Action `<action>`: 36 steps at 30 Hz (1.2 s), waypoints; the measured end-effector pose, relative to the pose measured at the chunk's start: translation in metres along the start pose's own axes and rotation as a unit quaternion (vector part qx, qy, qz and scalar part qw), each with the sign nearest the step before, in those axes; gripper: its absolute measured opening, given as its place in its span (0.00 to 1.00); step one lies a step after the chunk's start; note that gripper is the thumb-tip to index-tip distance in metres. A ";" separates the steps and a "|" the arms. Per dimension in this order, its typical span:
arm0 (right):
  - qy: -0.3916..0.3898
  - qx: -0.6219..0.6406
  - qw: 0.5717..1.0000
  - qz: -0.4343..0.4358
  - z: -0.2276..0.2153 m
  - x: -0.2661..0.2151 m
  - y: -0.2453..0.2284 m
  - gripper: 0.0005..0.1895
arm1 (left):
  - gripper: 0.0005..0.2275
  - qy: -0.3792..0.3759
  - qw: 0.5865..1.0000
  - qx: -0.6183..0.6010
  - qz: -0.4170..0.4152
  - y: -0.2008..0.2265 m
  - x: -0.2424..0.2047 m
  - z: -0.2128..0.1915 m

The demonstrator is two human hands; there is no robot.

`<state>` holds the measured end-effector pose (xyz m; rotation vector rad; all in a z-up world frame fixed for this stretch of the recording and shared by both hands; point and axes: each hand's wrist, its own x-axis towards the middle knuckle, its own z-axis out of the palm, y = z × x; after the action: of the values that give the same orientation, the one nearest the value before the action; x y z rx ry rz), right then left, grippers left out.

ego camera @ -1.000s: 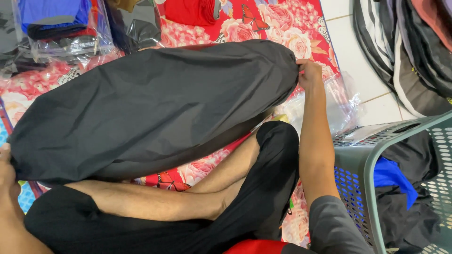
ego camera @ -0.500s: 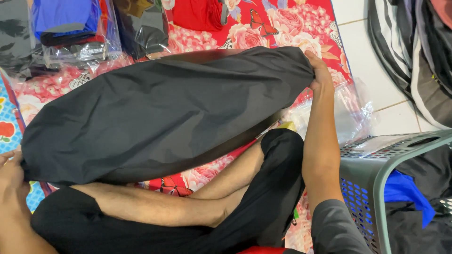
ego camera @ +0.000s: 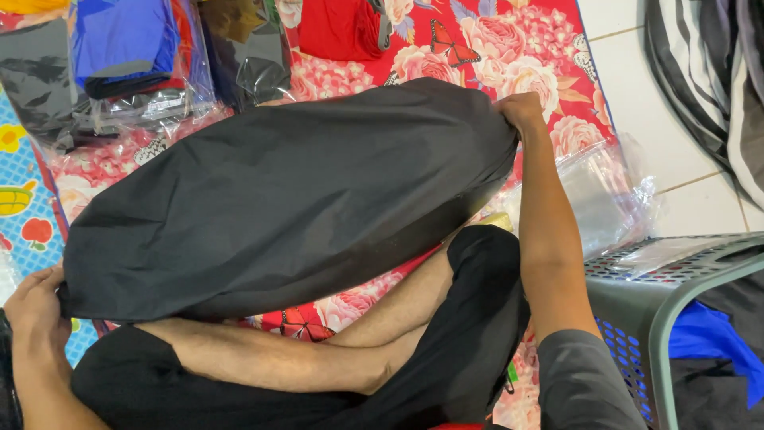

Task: Fitting a black elasticated protective cover onto a motorcycle seat using hands and a small tucking tool.

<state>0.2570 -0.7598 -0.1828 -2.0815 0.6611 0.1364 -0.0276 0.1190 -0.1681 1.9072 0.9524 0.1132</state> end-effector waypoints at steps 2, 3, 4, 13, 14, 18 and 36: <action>0.011 -0.030 0.999 0.024 -0.010 0.005 0.005 0.12 | 0.05 -0.007 1.000 -0.015 -0.009 -0.004 0.009 0.003; -0.018 -0.050 0.997 0.055 -0.013 0.003 0.006 0.11 | 0.03 -0.005 1.000 -0.024 0.008 -0.010 0.010 0.001; -0.046 -0.070 0.993 0.085 -0.016 0.001 0.006 0.11 | 0.03 -0.004 0.999 -0.034 0.025 -0.016 0.011 -0.001; -0.150 -0.019 0.987 0.055 -0.049 -0.062 0.046 0.13 | 0.12 -0.047 0.998 -0.041 -0.012 -0.026 0.019 -0.002; -0.146 -0.019 0.988 0.056 -0.051 -0.070 0.042 0.13 | 0.12 -0.051 0.998 -0.042 -0.011 -0.038 0.029 -0.002; -0.174 0.037 0.979 0.099 -0.050 -0.106 0.028 0.09 | 0.13 -0.088 0.995 -0.034 -0.009 -0.043 0.027 -0.006; -0.044 0.094 0.991 0.082 -0.028 -0.127 0.087 0.11 | 0.11 -0.053 0.984 -0.128 -0.113 -0.025 0.017 -0.006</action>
<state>0.1007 -0.7690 -0.1878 -1.8299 0.7620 0.2482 -0.0328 0.1402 -0.1903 1.5445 1.0233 -0.0016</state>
